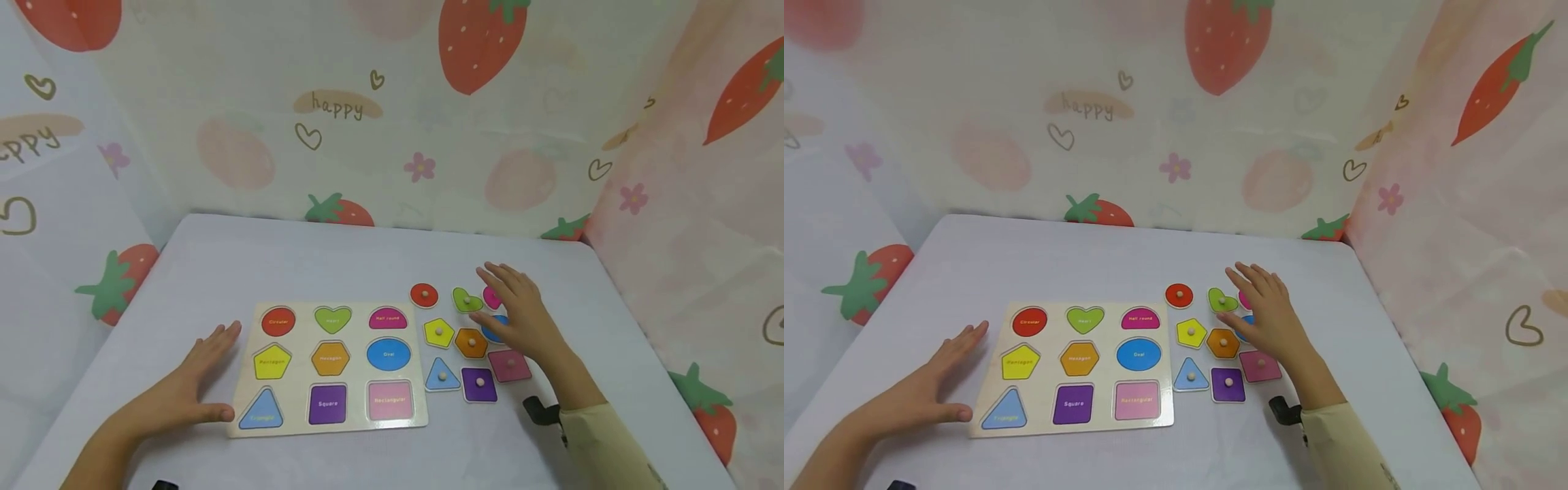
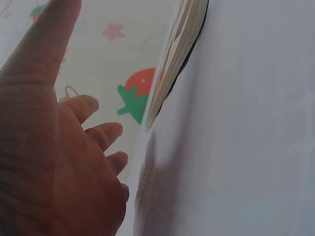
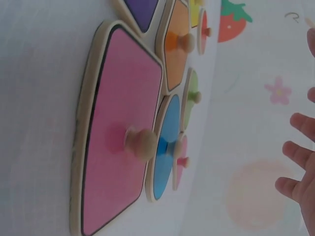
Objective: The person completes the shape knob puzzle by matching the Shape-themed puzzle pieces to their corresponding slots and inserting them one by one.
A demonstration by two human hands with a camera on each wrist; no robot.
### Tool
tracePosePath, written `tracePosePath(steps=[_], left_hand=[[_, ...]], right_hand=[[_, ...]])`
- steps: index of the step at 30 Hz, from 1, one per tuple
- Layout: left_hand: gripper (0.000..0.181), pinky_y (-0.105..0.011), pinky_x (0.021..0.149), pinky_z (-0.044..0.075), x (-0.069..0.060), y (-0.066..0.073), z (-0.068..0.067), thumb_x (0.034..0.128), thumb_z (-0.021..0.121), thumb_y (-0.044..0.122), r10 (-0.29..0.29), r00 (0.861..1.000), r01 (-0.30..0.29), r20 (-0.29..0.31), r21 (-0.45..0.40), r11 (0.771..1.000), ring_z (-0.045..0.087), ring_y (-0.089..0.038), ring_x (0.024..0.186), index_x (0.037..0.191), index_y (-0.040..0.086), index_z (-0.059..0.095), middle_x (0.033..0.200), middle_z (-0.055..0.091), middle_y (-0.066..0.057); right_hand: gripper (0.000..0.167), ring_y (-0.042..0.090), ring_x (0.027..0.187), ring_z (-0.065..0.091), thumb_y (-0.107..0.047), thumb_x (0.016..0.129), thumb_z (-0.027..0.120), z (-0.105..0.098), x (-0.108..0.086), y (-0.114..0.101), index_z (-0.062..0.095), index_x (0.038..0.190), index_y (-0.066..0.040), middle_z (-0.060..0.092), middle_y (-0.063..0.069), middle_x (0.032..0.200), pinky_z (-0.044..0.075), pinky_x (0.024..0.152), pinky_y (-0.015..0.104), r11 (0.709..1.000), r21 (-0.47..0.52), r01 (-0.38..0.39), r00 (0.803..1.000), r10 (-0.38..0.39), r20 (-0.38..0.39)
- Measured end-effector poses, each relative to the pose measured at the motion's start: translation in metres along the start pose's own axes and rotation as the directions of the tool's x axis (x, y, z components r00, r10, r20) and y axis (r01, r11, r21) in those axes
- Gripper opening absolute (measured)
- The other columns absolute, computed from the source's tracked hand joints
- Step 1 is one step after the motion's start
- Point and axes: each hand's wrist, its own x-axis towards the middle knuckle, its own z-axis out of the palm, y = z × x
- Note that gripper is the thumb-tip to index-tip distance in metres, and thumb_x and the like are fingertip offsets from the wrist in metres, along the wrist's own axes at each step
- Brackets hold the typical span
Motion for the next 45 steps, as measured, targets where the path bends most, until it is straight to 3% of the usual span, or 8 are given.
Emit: tracePosePath(steps=[8, 14, 22, 26, 31, 38, 45], left_hand=[[0.123, -0.005, 0.116, -0.010, 0.001, -0.004, 0.003, 0.0698, 0.092, 0.049, 0.054, 0.998, -0.054, 0.028, -0.007, 0.999, 0.005, -0.038, 0.158, 0.165, 0.018, 0.020, 0.170, 0.019, -0.015], [0.122, -0.007, 0.117, -0.013, 0.000, -0.002, 0.006, 0.0671, 0.088, 0.061, 0.023, 0.997, -0.025, 0.073, 0.027, 0.999, 0.007, -0.041, 0.157, 0.164, 0.018, 0.027, 0.170, 0.023, -0.012], [0.126, -0.023, 0.123, -0.018, 0.000, -0.001, 0.009, 0.0612, 0.087, 0.068, -0.021, 0.993, 0.018, 0.116, 0.029, 0.999, 0.002, -0.040, 0.158, 0.163, 0.019, 0.030, 0.170, 0.023, -0.010], [0.129, -0.026, 0.124, -0.019, -0.001, 0.000, 0.010, 0.0592, 0.086, 0.071, -0.043, 0.990, 0.038, 0.137, 0.037, 0.999, 0.001, -0.039, 0.158, 0.163, 0.020, 0.029, 0.171, 0.021, -0.009], [0.130, -0.021, 0.122, -0.019, 0.000, -0.002, 0.010, 0.0587, 0.085, 0.072, -0.033, 0.990, 0.025, 0.139, 0.061, 0.998, 0.001, -0.037, 0.159, 0.163, 0.019, 0.029, 0.171, 0.021, -0.007], [0.130, -0.022, 0.122, -0.019, -0.001, -0.002, 0.010, 0.0589, 0.085, 0.072, -0.026, 0.989, 0.018, 0.143, 0.058, 0.998, 0.002, -0.039, 0.158, 0.161, 0.012, 0.033, 0.171, 0.021, -0.008], [0.131, -0.023, 0.122, -0.019, -0.001, 0.000, 0.009, 0.0581, 0.085, 0.073, -0.050, 0.987, 0.043, 0.150, 0.052, 0.998, 0.002, -0.037, 0.159, 0.161, 0.012, 0.033, 0.171, 0.021, -0.006]], right_hand=[[0.077, 0.036, 0.149, 0.034, -0.039, 0.089, 0.079, 0.007, 0.012, -0.010, 0.045, 0.155, -0.015, 0.045, 0.009, 0.159, 0.023, 0.120, 0.067, 0.995, 0.097, -0.010, 1.000, 0.008, 0.021], [0.072, 0.033, 0.146, 0.038, -0.041, 0.093, 0.076, 0.014, 0.024, -0.013, 0.047, 0.154, -0.018, 0.049, 0.007, 0.155, 0.025, 0.120, 0.065, 0.991, 0.133, -0.012, 0.999, 0.006, 0.043], [0.066, 0.031, 0.146, 0.038, -0.041, 0.094, 0.074, 0.025, 0.041, -0.021, 0.049, 0.153, -0.024, 0.052, 0.006, 0.152, 0.031, 0.119, 0.063, 0.981, 0.155, -0.116, 0.986, 0.096, 0.135], [0.062, 0.032, 0.145, 0.039, -0.037, 0.094, 0.075, 0.031, 0.050, -0.025, 0.053, 0.150, -0.021, 0.055, 0.008, 0.149, 0.032, 0.119, 0.063, 0.977, 0.162, -0.136, 0.979, 0.108, 0.172], [0.059, 0.034, 0.142, 0.041, -0.034, 0.093, 0.076, 0.039, 0.062, -0.029, 0.058, 0.146, -0.018, 0.059, 0.010, 0.144, 0.035, 0.116, 0.065, 0.974, 0.170, -0.152, 0.974, 0.118, 0.192], [0.052, 0.031, 0.132, 0.049, -0.035, 0.093, 0.077, 0.050, 0.080, -0.031, 0.064, 0.140, -0.016, 0.068, 0.006, 0.124, 0.038, 0.115, 0.061, 0.985, 0.121, -0.122, 0.973, 0.094, 0.211], [0.043, 0.027, 0.123, 0.052, -0.031, 0.093, 0.077, 0.057, 0.090, -0.032, 0.069, 0.133, -0.017, 0.069, 0.003, 0.113, 0.042, 0.111, 0.055, 0.983, 0.099, -0.155, 0.953, 0.122, 0.279]])
